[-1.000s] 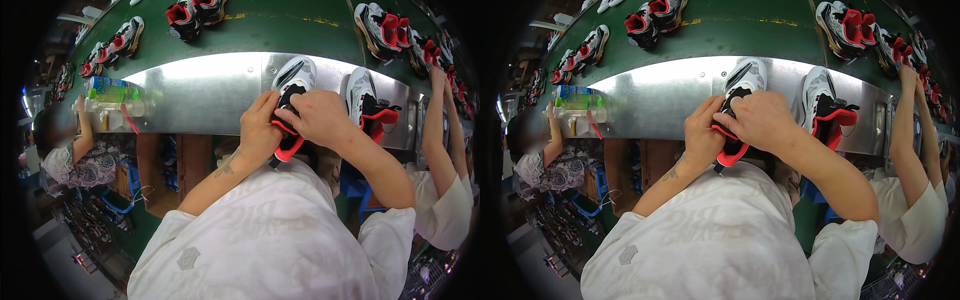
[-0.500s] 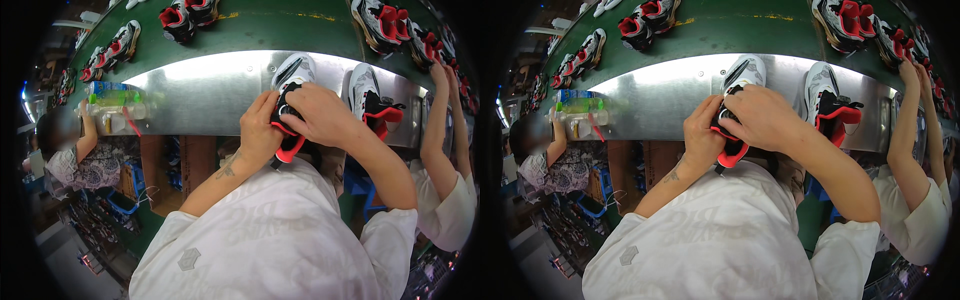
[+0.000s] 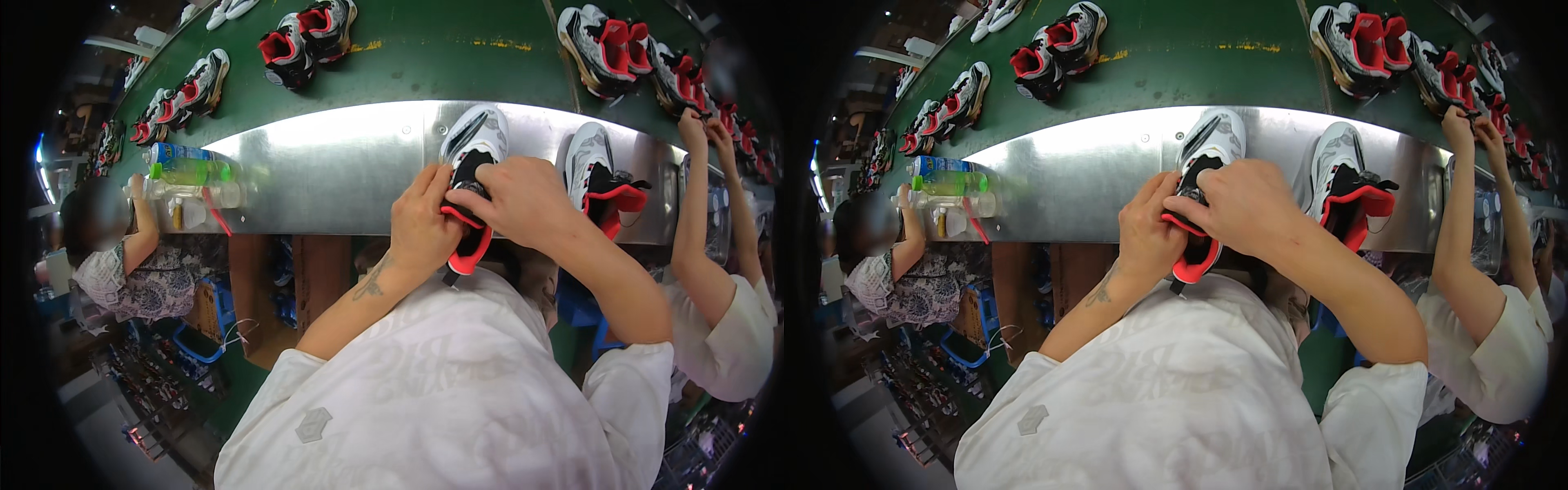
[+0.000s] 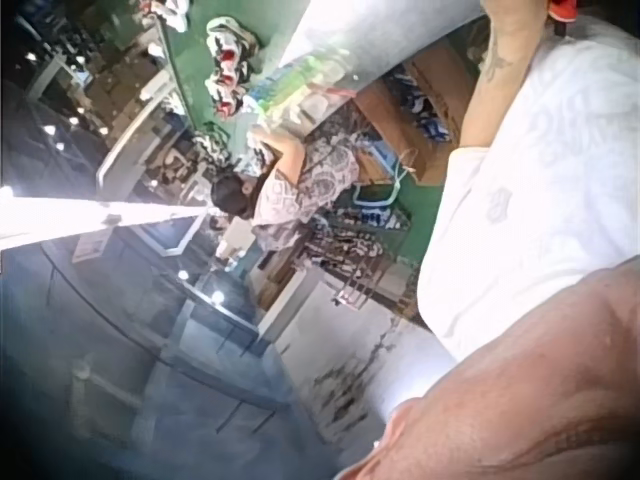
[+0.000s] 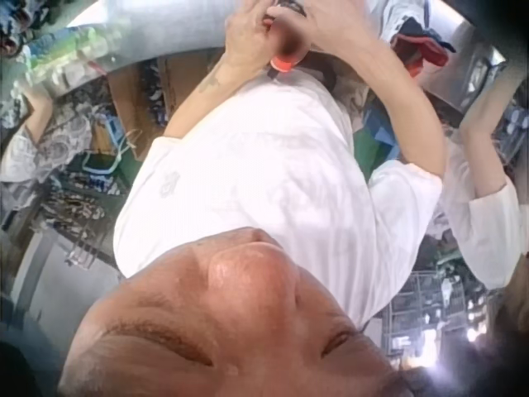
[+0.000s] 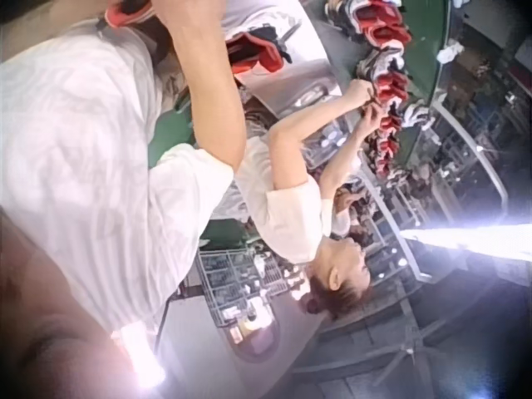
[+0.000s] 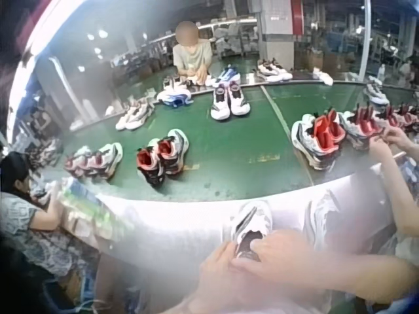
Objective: The person repeatedly picks up white and red sneakers from a conveyor belt, inserts a black circular component into the tongue area of each shoe, and places the shoes back on the belt. The process is repeated for multiple pairs throughout the clip.
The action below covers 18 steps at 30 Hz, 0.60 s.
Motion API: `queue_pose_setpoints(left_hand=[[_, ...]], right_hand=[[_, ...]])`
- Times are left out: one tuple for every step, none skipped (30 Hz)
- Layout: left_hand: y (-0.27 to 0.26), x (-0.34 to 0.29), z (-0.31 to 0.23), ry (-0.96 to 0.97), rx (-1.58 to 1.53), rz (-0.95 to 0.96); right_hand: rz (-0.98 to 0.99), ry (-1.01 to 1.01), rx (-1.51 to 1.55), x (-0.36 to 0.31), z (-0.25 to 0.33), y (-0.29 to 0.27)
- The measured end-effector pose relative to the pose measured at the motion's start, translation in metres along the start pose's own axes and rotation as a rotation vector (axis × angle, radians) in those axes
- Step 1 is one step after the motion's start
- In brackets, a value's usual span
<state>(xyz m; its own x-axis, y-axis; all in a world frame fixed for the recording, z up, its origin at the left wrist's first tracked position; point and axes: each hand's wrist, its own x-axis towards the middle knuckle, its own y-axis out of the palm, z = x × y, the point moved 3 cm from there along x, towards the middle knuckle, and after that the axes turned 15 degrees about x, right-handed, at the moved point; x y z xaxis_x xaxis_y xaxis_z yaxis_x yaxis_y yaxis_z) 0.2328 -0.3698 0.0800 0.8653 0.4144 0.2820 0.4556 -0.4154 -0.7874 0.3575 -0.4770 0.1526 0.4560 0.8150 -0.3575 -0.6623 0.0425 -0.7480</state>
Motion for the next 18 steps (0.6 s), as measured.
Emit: queue_pose_setpoints(left_hand=[[-0.004,0.003,0.001,0.007,0.002,0.03],[-0.008,0.006,0.003,0.013,0.004,0.06],[-0.014,0.007,0.007,0.011,0.016,0.087],[-0.017,0.012,0.018,-0.015,-0.07,0.083],[-0.029,0.015,0.031,-0.045,-0.076,0.107],[-0.042,0.019,0.042,-0.033,-0.006,0.071],[-0.057,0.02,0.053,-0.023,0.069,0.034],[-0.068,0.025,0.065,-0.046,0.156,0.069],[-0.079,0.029,0.074,-0.085,0.207,0.105],[-0.088,0.032,0.081,-0.128,0.25,0.142],[-0.096,0.035,0.085,-0.17,0.292,0.179],[-0.109,0.03,0.081,-0.071,0.348,0.001],[-0.122,0.02,0.067,0.028,0.396,-0.171],[-0.134,0.024,0.032,0.114,0.309,-0.233],[-0.133,0.021,0.009,0.201,0.151,-0.263],[-0.114,0.012,-0.011,0.189,0.025,-0.145],[-0.093,0.0,-0.028,0.156,-0.108,-0.039],[-0.067,0.0,-0.043,0.171,-0.084,0.095]], right_hand=[[-0.136,-0.09,0.037,-0.013,-0.009,-0.01],[-0.269,-0.184,0.074,-0.028,-0.02,-0.021],[-0.352,-0.261,-0.064,-0.051,-0.025,-0.046],[-0.408,-0.298,-0.15,-0.074,-0.044,-0.067],[-0.369,-0.181,-0.188,-0.091,-0.053,-0.082],[-0.307,-0.088,-0.239,-0.108,-0.07,-0.088],[-0.3,-0.079,-0.258,-0.117,-0.09,-0.084],[-0.246,-0.035,-0.173,-0.116,-0.112,-0.082],[-0.189,0.008,-0.089,-0.111,-0.127,-0.076],[-0.273,-0.054,-0.05,-0.107,-0.126,-0.073],[-0.357,-0.114,-0.01,-0.104,-0.121,-0.069],[-0.446,-0.179,0.024,-0.098,-0.116,-0.066],[-0.468,-0.228,0.044,-0.09,-0.103,-0.061],[-0.496,-0.233,0.059,-0.087,-0.088,-0.057],[-0.491,-0.246,0.058,-0.079,-0.075,-0.053],[-0.473,-0.286,0.098,-0.069,-0.068,-0.047],[-0.434,-0.341,0.143,-0.056,-0.057,-0.04],[-0.396,-0.367,0.161,-0.047,-0.048,-0.034]])
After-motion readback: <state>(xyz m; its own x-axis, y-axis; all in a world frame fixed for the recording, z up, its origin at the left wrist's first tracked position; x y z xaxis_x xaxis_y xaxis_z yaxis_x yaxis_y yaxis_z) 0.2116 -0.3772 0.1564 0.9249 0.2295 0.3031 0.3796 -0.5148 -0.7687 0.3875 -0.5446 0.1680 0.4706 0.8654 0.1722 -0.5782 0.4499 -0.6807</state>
